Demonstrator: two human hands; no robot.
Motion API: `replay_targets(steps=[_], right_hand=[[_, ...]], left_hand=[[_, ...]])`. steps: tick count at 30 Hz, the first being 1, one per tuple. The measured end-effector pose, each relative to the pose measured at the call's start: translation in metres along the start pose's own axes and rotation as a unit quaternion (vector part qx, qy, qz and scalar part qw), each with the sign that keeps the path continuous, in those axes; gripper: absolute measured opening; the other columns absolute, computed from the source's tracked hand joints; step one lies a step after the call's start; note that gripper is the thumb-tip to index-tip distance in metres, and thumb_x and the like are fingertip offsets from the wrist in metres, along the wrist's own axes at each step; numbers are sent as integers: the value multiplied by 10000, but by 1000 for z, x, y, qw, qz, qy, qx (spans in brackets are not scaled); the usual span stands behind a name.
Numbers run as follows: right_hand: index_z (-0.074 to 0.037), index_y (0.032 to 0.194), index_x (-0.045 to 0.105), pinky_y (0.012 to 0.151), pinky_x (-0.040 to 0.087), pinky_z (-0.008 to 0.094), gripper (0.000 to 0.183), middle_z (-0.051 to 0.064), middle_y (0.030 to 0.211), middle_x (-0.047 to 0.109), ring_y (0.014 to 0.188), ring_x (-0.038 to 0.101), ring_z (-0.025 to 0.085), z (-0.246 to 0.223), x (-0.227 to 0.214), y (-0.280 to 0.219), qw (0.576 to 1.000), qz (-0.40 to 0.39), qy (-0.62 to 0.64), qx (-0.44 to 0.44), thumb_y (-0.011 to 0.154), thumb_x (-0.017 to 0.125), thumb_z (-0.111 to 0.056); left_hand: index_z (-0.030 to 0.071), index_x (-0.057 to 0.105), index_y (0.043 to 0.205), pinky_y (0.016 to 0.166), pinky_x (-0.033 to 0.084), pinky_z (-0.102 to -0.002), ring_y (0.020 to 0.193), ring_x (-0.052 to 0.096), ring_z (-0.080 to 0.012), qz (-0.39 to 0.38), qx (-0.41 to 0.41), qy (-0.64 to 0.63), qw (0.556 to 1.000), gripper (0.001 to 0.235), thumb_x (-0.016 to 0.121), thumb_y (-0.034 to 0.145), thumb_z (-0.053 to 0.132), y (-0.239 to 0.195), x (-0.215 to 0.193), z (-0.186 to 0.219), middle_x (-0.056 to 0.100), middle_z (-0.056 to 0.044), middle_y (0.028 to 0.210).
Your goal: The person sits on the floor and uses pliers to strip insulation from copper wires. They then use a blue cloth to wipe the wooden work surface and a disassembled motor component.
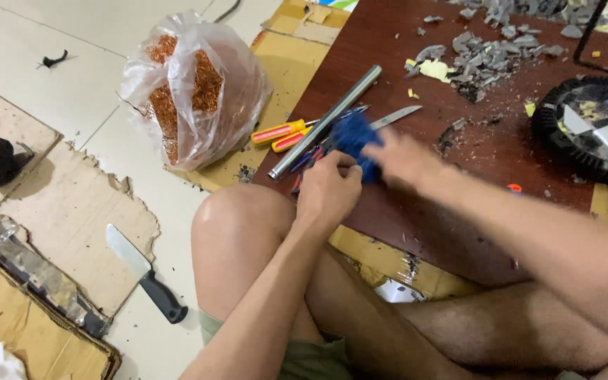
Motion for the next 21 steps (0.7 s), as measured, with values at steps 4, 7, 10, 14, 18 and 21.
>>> replay_targets(steps=[4,7,10,14,18,21], right_hand=[[-251,1265,677,902,625,554,372,188,1325,635,1055,733,485,83,-48,69,956,205,-187,-99,907,645,-159],[-110,1331,647,855,622,592,481,220,1330,463,1057,670,537,95,-60,13,922,302,-195,-146,880,789,-198],[-73,1205,702,886,605,544,372,279,1313,530,1080,679,533,106,-21,-68,889,314,-189,-275,836,737,-100],[-336,1181,685,909,629,404,440,158,1448,510,1256,600,392,159,29,-93,837,143,-407,-338,785,717,-146],[-256,1422,593,853,686,519,695,243,1529,441,1225,621,515,165,-7,-1,895,111,-362,-236,784,808,-84],[-106,1337,633,891,612,615,575,327,1425,518,1137,642,598,159,-65,55,935,167,-217,-227,785,707,39]], left_hand=[[263,759,1216,1050,568,-493,1225,708,-329,-11,1,4,1000,382,577,908,395,-2,0,2,805,-27,1159],[262,772,1216,1053,560,-506,1234,698,-360,-9,10,21,1000,362,586,936,399,8,8,0,803,-66,1175],[309,776,1195,1059,558,-500,1222,703,-356,-12,3,49,999,350,596,924,437,15,14,-4,802,-59,1172],[303,778,1177,1052,557,-500,1225,696,-376,-11,1,60,998,339,586,923,418,12,18,-2,797,-81,1170],[326,770,1187,1051,562,-484,1221,705,-354,-14,-1,77,997,340,585,925,438,19,20,-9,794,-79,1174],[315,769,1195,1046,568,-484,1219,711,-333,-17,-5,82,996,339,600,924,430,14,19,-8,795,-63,1176]])
Point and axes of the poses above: each hand's wrist, its own y-axis towards the middle knuckle, its own x-axis out of the palm, z = x × y, the point moved 1 cm from there along y, towards the middle knuckle
